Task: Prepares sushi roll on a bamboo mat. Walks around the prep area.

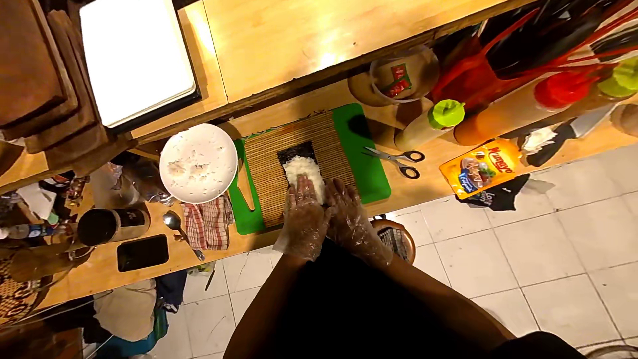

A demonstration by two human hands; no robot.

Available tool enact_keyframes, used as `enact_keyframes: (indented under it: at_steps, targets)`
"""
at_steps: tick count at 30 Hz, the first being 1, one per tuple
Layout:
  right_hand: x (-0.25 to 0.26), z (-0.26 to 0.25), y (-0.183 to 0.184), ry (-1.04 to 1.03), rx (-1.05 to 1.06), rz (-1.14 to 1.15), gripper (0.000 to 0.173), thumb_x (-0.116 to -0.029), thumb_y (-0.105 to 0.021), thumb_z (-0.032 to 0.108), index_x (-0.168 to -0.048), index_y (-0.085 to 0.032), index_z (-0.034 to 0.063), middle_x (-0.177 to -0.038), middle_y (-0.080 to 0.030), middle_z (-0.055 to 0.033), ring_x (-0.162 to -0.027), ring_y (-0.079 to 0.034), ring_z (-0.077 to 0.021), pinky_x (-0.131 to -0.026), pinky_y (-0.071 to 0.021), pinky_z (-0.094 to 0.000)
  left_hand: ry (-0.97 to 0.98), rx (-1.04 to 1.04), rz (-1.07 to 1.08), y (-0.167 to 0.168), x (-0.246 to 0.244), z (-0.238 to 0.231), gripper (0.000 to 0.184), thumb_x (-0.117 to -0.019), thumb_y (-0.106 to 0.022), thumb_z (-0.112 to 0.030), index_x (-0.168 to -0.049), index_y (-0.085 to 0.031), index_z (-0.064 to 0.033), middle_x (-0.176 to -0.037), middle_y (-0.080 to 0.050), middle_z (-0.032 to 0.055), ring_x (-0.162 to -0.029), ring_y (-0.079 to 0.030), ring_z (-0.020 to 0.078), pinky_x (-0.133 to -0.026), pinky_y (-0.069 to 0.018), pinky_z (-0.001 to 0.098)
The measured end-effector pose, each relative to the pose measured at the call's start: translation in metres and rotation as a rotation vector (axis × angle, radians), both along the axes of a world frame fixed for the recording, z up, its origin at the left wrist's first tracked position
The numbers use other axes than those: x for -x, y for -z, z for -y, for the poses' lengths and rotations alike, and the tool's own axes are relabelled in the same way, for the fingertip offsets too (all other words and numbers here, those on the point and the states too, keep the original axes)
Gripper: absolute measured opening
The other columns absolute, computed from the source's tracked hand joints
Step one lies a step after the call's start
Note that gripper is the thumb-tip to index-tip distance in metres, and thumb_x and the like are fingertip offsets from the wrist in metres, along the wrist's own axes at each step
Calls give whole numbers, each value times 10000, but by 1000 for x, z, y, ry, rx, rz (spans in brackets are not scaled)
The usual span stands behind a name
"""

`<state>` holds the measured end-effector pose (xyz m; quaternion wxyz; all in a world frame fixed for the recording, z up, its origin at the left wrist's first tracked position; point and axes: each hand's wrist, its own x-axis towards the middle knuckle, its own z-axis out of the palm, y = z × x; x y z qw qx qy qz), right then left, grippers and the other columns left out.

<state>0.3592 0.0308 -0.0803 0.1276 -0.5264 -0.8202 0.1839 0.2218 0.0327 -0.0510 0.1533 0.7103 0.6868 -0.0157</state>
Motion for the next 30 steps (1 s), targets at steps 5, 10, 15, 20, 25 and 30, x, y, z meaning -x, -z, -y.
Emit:
enact_keyframes:
  at_steps: [5,10,15,20,25,30]
  targets:
    - [-3,-2,2,4,8,-64,795,-950,-567,508,-1546,-408,5,-1632,-362,-185,-1542,-284,-333,-1246,-219,-585,0,-68,56,-12,9,5,909,-988,-432,-651,-1581,-306,27,-1681,-230,180,-1576,-171,300,-1274,-142,536]
    - [-20,-4,-8,56,2,-105,1059,-834,-640,728,-1578,-343,35,-1635,-352,-181,-1527,-297,-375,-1224,-264,-608,-88,-309,157,2,66,46,858,-1027,-327,-611,-1546,-352,71,-1632,-276,285,-1540,-238,411,-1242,-152,637]
    - [-34,-9,-7,80,3,-9,1090,-839,-596,757,-1569,-338,-10,-1638,-330,-221,-1532,-271,-419,-1218,-243,-637,-157,-164,27,3,79,57,889,-1018,-263,-627,-1554,-322,80,-1636,-266,283,-1536,-246,418,-1240,-164,615]
    - [-19,-27,-12,51,79,19,1100,-778,-720,701,-1580,-342,50,-1660,-306,-164,-1555,-228,-359,-1230,-237,-610,-96,-169,70,18,60,41,877,-1018,-279,-634,-1565,-327,50,-1667,-227,234,-1565,-186,358,-1268,-136,574]
    - [-8,-28,-8,11,70,13,1095,-809,-663,743,-1585,-331,46,-1669,-290,-155,-1567,-196,-343,-1253,-198,-594,-112,-102,54,18,43,31,828,-1019,-350,-580,-1559,-344,47,-1657,-262,227,-1563,-204,340,-1264,-161,558]
    - [-23,-37,-7,112,5,-185,613,-1005,-572,470,-1499,-516,110,-1592,-457,-71,-1518,-348,-285,-1215,-346,-529,-122,-196,83,31,44,29,666,-1065,-351,-440,-1562,-376,2,-1657,-306,165,-1564,-219,304,-1265,-164,567]
